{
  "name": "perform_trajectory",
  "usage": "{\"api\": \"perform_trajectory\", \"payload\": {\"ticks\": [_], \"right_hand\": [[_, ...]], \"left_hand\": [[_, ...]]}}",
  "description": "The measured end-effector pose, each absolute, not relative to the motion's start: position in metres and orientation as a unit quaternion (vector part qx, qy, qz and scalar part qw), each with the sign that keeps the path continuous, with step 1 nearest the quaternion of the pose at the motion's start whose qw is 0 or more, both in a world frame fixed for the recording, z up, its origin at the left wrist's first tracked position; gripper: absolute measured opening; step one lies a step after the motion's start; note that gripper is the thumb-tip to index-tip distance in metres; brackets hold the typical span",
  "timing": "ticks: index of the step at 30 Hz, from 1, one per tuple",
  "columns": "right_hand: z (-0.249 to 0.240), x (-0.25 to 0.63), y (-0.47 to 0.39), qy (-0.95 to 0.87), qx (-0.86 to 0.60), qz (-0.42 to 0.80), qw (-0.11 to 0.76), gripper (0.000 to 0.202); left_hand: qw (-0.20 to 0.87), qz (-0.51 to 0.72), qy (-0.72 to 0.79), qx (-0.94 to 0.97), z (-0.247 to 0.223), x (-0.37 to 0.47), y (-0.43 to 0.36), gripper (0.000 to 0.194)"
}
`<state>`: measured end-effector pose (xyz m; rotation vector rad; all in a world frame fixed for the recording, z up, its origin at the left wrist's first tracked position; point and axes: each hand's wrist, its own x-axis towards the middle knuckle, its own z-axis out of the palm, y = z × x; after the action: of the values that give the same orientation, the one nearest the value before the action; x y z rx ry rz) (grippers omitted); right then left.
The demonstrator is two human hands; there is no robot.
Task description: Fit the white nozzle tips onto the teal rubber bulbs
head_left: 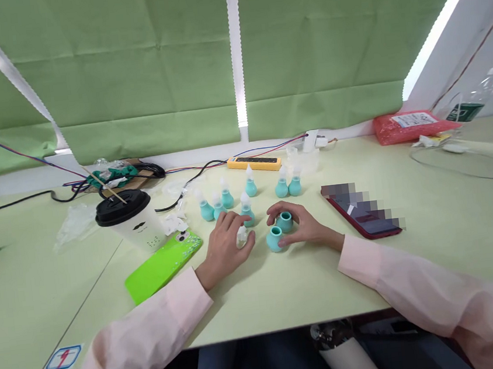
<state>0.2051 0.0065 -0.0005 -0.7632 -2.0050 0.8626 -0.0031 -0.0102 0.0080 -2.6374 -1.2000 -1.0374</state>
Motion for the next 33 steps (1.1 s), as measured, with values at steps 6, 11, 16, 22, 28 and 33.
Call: {"api": "perform_trajectory", "payload": {"ticks": [6, 11, 16, 22, 28, 33], "right_hand": [[-0.004, 0.201, 0.007, -0.787, -0.362, 0.309, 0.391, 0.029], [-0.005, 0.202, 0.011, -0.711, -0.425, 0.262, 0.496, 0.027], [-0.009, 0.218, 0.032, -0.635, -0.535, 0.187, 0.525, 0.036], [-0.016, 0.225, 0.042, -0.641, -0.578, 0.166, 0.478, 0.04], [-0.016, 0.22, 0.038, -0.668, -0.557, 0.114, 0.48, 0.042], [-0.007, 0.217, 0.027, -0.649, -0.523, -0.061, 0.549, 0.054]], "left_hand": [[0.018, -0.333, -0.401, -0.853, 0.007, -0.007, -0.008, 0.015], [0.011, -0.341, -0.415, -0.843, 0.007, -0.011, -0.004, 0.016], [0.005, -0.363, -0.436, -0.824, 0.008, -0.009, 0.011, 0.034], [0.004, -0.326, -0.413, -0.85, 0.008, 0.004, 0.027, 0.043], [-0.016, -0.334, -0.379, -0.863, 0.003, 0.006, 0.035, 0.035], [-0.013, -0.439, -0.349, -0.828, 0.008, 0.001, 0.033, 0.03]]}}
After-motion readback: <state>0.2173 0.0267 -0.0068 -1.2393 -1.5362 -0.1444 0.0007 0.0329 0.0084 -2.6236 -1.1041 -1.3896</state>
